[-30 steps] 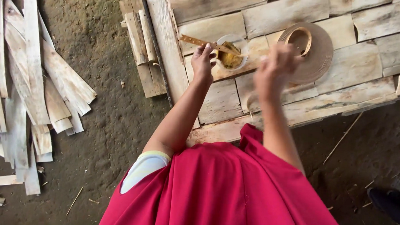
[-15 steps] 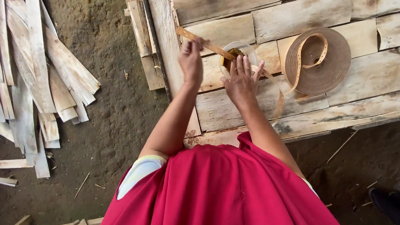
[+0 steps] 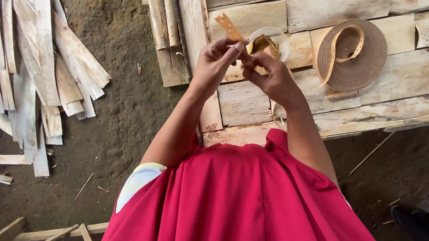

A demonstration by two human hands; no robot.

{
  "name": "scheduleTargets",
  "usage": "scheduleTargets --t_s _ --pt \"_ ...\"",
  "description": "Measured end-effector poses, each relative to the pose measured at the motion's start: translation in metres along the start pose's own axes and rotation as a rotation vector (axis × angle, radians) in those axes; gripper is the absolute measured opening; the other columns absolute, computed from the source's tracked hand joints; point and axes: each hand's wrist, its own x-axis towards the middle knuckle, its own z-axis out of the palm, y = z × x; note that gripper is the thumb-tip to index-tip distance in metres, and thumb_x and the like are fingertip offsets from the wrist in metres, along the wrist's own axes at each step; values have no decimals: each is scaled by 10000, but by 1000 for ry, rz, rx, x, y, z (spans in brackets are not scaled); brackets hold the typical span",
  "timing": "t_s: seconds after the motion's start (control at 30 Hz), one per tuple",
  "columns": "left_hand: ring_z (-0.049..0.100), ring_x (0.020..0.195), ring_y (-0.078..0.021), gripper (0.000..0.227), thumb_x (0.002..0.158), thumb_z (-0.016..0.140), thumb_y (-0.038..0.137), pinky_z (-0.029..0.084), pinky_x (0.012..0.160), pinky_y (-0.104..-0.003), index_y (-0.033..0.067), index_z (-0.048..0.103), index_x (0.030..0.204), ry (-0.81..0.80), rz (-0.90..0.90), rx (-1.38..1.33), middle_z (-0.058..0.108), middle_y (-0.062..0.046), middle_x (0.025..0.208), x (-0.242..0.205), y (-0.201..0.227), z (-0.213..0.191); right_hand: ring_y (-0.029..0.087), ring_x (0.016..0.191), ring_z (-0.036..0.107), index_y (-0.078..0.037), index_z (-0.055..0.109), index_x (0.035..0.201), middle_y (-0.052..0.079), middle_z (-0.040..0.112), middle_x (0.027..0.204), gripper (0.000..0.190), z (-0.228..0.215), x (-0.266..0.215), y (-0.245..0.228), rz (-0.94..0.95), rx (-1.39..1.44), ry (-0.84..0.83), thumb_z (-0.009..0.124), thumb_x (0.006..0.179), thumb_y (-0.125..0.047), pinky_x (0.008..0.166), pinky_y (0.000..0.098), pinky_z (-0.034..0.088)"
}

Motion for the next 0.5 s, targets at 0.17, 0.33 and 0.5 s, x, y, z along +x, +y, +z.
scheduleTargets --t_s 0.17,0.33,0.5 --pt "736 1006 -185 200 1032 622 233 608 930 -302 71 677 1135 -27 6 9 750 -98 1039 -16 -5 -24 115 671 552 -42 639 1055 63 648 759 144 41 -26 -11 120 149 56 617 1059 -184 648 245 452" --pt "693 1103 -137 239 919 768 153 584 982 -272 72 757 1144 137 -160 10 754 -100 1191 -24 -83 -59 128 497 588 -38 658 947 65 607 574 173 87 -31 30 304 204 147 590 1059 -152 548 227 482" --pt "646 698 -99 126 932 726 134 456 555 -220 128 724 1058 280 -477 98 769 -20 901 -28 -106 -94 158 470 573 -23 651 991 113 621 611 196 132 -42 99 649 425 205 578 1043 -198 423 238 499"
